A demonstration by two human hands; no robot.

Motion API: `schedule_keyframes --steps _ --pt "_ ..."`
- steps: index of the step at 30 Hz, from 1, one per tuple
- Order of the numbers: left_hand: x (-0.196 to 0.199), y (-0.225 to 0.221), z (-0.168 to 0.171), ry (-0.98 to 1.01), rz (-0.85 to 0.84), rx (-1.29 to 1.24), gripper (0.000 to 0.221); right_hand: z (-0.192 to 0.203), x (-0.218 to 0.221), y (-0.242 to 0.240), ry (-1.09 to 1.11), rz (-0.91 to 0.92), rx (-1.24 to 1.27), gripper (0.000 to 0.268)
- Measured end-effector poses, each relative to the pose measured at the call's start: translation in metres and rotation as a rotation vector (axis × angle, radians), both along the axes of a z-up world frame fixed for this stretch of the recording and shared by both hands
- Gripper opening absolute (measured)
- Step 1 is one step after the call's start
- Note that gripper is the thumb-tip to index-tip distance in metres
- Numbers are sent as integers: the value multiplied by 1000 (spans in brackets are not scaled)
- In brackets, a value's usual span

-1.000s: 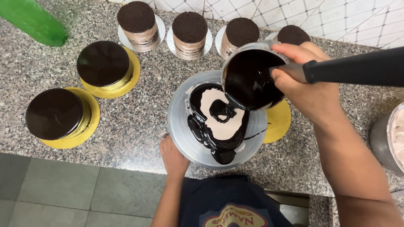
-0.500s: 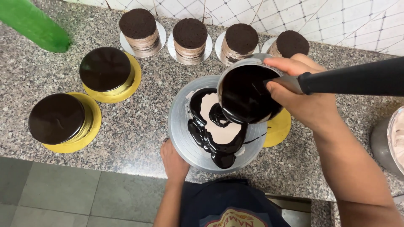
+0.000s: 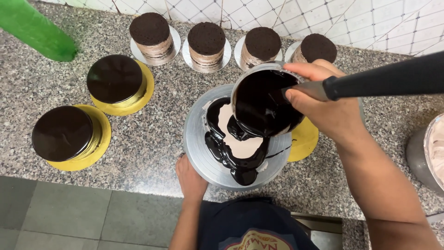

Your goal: The person pours dark chocolate glaze from a container onto a heart-shaped cake on a turntable, using a spatula to guide the glaze. They then spread the glaze over the top and sides of the cake with the spatula while rotating the turntable, smoothing the coating.

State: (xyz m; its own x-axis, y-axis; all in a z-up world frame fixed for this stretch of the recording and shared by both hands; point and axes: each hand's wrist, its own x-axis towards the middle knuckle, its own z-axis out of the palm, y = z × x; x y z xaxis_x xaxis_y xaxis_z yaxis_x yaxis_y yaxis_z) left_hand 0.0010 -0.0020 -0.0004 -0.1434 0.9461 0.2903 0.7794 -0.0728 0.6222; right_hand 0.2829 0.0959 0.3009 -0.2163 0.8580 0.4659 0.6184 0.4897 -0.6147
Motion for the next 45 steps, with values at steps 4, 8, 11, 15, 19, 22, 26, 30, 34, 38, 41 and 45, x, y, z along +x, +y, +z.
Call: schedule_keyframes --steps 4,8,11,15,19,22,26,30,34,38,41,45 --pt "0 1 5 -28 -8 -1 74 -2 1 3 184 -71 -160 39" --pt "-7 2 5 -193 12 -6 63 1 3 10 789 77 -374 43" --pt "-28 5 33 -433 145 -32 52 -3 15 15 894 183 -380 42" --pt "-39 20 173 -510 200 109 54 1 18 18 849 93 -374 41" --pt "-5 52 265 -305 -101 169 57 1 13 21 798 110 -327 40" --pt "28 88 304 -382 -296 -98 67 5 3 21 793 94 -323 40" --pt "64 112 334 -227 -315 -411 92 14 -3 21 728 -62 -285 40" --pt "79 121 332 -153 -306 -578 109 6 8 29 708 -101 -213 40" --pt "92 116 346 -175 -341 -556 107 8 21 34 757 -109 -202 39" --pt "99 113 362 -346 -485 -562 83 8 39 36 800 -99 -187 39" --pt "108 113 351 -77 -594 -171 58 4 60 29 875 -93 -219 39" --pt "126 113 337 962 -547 540 64 -8 105 20 986 -113 -273 38"
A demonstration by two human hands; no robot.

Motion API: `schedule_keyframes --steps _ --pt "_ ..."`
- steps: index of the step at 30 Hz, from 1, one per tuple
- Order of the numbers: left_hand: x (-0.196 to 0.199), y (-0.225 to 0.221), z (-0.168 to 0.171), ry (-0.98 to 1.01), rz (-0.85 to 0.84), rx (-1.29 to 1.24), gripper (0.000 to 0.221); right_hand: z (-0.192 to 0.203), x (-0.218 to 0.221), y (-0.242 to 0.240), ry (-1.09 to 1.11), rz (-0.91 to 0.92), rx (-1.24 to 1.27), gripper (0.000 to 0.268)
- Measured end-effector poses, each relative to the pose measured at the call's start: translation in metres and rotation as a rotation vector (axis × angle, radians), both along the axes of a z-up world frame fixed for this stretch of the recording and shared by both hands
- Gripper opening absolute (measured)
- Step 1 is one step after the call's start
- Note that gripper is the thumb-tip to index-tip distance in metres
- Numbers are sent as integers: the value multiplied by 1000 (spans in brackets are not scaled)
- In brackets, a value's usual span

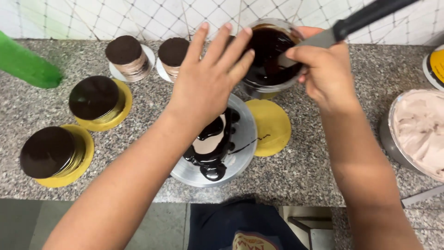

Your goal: The person pours dark chocolate glaze from a container onto a heart-shaped cake on a turntable, using a spatula to guide the glaze. They then spread the glaze over the top and sides of the cake with the spatula while rotating the turntable, smoothing the coating.

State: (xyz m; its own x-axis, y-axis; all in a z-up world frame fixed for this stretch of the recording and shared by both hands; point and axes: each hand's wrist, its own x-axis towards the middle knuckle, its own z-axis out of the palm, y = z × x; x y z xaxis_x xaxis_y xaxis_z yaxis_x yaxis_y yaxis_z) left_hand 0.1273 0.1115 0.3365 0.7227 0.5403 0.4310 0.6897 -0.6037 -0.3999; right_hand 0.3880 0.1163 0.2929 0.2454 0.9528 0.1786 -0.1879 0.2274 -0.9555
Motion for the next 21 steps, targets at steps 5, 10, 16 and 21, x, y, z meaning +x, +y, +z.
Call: schedule_keyframes --steps 5,10,16,21 --pt "27 6 -5 319 -121 217 81 -5 54 -31 141 51 -26 39" --pt "48 0 17 577 -196 405 97 -25 92 -62 175 81 -55 47" --pt "-46 -9 35 364 107 267 50 -140 154 -84 174 -138 -126 40" --pt "-149 -50 -49 -598 576 -18 48 -234 150 -91 199 -375 -179 41"
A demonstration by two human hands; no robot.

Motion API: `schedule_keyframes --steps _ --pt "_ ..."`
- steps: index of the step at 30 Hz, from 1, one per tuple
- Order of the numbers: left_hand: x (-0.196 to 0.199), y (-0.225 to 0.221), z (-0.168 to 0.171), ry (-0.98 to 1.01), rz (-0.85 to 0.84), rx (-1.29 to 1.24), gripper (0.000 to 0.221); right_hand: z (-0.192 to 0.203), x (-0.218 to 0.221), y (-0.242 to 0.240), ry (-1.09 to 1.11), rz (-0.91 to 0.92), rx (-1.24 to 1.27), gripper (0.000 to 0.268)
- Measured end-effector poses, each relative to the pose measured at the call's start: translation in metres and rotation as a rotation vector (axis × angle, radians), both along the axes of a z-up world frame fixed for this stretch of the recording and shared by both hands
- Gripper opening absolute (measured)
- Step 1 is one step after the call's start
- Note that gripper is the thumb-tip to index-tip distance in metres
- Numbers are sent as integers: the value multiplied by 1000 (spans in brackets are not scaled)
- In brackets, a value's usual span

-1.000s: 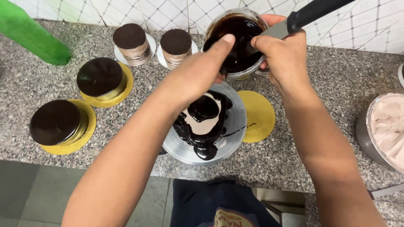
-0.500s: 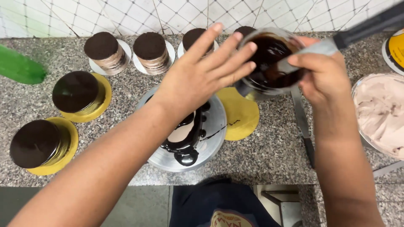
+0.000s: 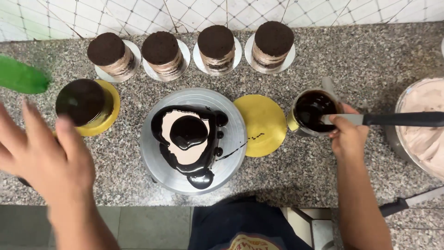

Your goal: The person pours dark chocolate glaze from a container onto a heart-shaped cake on a turntable, using a spatula to guide the glaze. They then spread the glaze over the top and sides of the cake with the spatula while rotating the turntable, smoothing the coating.

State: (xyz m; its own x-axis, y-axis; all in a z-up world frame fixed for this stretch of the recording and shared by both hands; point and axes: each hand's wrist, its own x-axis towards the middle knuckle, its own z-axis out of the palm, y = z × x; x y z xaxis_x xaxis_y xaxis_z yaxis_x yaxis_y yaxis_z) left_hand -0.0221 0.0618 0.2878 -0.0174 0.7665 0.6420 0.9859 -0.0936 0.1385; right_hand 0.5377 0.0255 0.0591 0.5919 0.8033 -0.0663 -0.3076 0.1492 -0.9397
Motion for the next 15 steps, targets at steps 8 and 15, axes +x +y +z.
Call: schedule_keyframes --steps 8,15 --pt "-5 -55 -260 90 457 -959 79 -66 10 -12 -147 18 -97 52" --pt "43 -58 -242 336 368 -988 102 -114 14 -121 -1605 -66 -779 56"
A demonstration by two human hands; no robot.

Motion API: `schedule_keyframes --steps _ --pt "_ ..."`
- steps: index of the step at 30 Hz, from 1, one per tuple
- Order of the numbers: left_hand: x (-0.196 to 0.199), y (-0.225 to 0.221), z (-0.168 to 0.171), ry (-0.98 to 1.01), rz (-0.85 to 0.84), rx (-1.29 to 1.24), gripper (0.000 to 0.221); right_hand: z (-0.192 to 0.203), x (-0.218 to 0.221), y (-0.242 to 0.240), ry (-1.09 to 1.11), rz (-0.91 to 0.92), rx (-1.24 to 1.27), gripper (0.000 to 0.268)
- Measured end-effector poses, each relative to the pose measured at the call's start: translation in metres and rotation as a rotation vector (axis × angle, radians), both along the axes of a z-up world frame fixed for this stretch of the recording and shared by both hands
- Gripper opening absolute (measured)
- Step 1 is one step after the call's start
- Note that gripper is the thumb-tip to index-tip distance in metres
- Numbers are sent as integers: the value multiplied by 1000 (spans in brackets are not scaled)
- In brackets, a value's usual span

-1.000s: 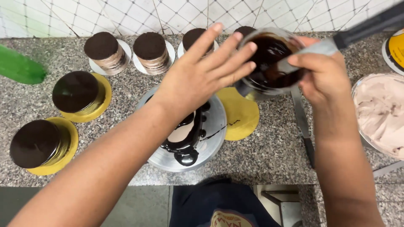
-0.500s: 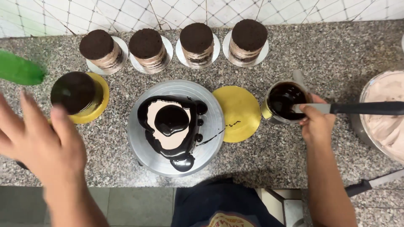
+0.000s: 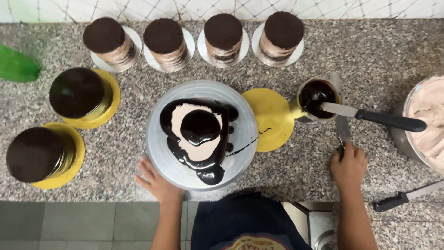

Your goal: The person pours dark chocolate glaze from a container onto a heart-shaped cake on a turntable, using a spatula to guide the glaze. They then spread the glaze over the top and sides of the cake with the spatula while rotating the turntable, smoothing the coating.

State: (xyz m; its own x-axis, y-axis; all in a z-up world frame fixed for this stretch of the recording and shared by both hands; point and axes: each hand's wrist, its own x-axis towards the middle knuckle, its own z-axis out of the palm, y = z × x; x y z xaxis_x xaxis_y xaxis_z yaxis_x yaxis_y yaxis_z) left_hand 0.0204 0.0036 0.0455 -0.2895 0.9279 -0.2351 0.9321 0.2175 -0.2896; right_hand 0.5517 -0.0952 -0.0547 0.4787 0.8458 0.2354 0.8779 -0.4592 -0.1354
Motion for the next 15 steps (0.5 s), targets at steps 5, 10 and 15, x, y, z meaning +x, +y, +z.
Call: schedule_keyframes --steps 5,10,15 --pt "-6 0 -24 -311 -277 303 78 27 -26 -16 124 -82 -23 72" --pt "-23 8 -31 -654 -402 474 57 68 -77 -49 676 -367 50 58" --pt "-44 13 -20 -505 -629 636 49 54 -125 -114 1142 -438 492 50"
